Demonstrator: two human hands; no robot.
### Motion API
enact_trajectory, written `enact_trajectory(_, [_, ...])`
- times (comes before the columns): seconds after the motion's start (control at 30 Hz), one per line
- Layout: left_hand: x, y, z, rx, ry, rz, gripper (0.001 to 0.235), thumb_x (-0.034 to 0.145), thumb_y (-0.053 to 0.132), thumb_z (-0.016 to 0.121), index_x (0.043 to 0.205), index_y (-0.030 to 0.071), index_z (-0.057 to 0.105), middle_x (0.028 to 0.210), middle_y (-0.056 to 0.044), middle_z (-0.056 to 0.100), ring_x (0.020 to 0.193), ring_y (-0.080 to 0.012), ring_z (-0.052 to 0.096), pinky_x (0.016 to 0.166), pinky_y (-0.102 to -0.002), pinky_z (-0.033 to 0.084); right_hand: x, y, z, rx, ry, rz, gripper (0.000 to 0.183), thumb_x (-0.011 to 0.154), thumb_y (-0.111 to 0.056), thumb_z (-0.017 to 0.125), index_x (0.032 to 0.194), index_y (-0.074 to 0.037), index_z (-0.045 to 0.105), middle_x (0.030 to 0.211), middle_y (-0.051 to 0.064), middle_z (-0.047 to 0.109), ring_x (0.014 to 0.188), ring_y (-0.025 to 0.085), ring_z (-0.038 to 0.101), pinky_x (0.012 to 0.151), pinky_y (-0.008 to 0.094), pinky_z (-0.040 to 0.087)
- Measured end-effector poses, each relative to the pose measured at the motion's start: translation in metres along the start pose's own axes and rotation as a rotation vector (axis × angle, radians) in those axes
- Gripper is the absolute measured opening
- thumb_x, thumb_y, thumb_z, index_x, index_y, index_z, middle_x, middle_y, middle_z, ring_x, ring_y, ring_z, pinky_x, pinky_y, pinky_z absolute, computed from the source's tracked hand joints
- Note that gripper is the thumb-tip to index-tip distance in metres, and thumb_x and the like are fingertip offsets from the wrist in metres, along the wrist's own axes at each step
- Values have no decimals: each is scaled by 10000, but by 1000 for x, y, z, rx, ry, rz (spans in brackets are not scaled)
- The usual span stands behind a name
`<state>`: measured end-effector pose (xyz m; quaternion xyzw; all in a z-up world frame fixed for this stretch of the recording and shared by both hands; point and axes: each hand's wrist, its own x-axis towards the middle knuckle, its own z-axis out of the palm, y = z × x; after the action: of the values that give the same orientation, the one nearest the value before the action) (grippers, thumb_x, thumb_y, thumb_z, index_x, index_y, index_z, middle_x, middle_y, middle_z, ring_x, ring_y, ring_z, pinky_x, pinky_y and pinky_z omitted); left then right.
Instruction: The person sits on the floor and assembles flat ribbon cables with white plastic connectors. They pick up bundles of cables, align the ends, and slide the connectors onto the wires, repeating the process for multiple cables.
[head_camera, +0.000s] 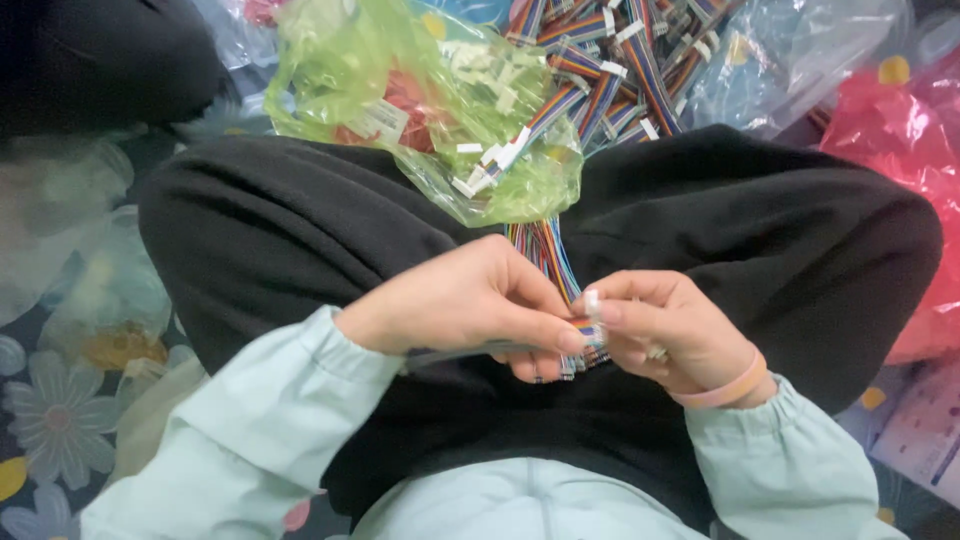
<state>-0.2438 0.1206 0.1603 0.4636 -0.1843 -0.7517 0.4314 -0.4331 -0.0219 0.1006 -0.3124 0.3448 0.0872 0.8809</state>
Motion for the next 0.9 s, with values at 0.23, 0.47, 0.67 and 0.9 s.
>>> enact_trajectory(0.23, [0, 12, -7, 50, 26, -153, 167, 756, 57, 684, 790, -105, 702, 623, -160, 664, 465, -135, 568, 455, -203, 477, -7, -8, 9, -25, -19, -6, 231, 776, 12, 613, 961, 150, 617, 498, 27, 440, 378, 61, 308, 316, 172, 174])
enact_trajectory(0.47, [3, 9, -9, 62, 46, -165, 180, 752, 71, 686, 783, -105, 700, 630, -163, 668, 473, -140, 570, 456, -207, 473, -5, -5, 8, -39, 3, -33, 218, 770, 32, 619, 959, 140, 645, 497, 55, 477, 377, 72, 341, 315, 174, 186])
enact_trajectory(0.67, [4, 9, -11, 36, 37, -164, 188, 754, 78, 686, 781, -108, 700, 626, -163, 669, 465, -134, 570, 450, -196, 470, -4, -4, 8, -23, 9, -51, 205, 770, 48, 621, 959, 115, 663, 509, 53, 481, 393, 75, 343, 322, 175, 186])
enact_trajectory(0.9, [4, 13, -6, 156, 87, -123, 162, 755, 55, 688, 738, -104, 714, 592, -135, 668, 460, -114, 562, 454, -186, 469, -2, -2, 7, -22, 9, 2, 242, 776, -1, 621, 970, 145, 641, 456, 48, 460, 332, 63, 302, 283, 170, 180])
